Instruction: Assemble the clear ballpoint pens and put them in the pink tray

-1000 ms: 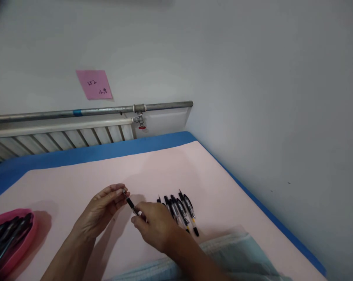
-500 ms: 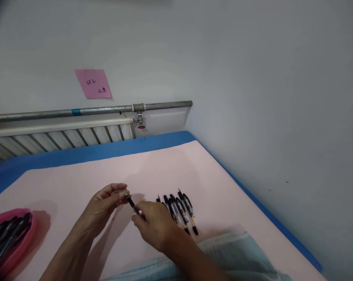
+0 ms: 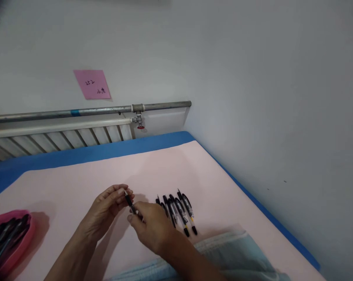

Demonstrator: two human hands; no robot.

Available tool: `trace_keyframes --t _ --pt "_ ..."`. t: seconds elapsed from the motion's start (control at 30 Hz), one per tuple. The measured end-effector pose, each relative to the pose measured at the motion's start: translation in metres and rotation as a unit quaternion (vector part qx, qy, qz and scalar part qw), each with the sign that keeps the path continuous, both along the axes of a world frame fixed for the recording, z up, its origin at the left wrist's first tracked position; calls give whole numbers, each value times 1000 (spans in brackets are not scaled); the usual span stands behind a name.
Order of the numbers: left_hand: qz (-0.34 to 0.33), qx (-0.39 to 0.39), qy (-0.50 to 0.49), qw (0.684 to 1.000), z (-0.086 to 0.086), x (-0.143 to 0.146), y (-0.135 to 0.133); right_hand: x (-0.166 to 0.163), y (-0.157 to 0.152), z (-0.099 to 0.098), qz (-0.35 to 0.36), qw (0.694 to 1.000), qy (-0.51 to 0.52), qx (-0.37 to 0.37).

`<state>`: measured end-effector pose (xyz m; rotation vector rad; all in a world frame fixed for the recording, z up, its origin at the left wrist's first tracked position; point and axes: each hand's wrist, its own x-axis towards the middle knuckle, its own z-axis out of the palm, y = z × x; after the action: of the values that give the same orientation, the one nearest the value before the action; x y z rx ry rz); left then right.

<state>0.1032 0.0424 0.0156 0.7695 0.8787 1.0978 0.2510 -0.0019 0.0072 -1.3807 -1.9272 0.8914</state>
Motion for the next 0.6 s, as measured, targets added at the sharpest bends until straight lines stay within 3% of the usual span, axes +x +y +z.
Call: trace_keyframes --t 0.23,0.6 --pt "-8 14 60 998 -4 1 -1 1 1 -1 0 1000 -11 12" --pt "-22 11 70 997 -3 5 -6 1 0 3 12 1000 10 27"
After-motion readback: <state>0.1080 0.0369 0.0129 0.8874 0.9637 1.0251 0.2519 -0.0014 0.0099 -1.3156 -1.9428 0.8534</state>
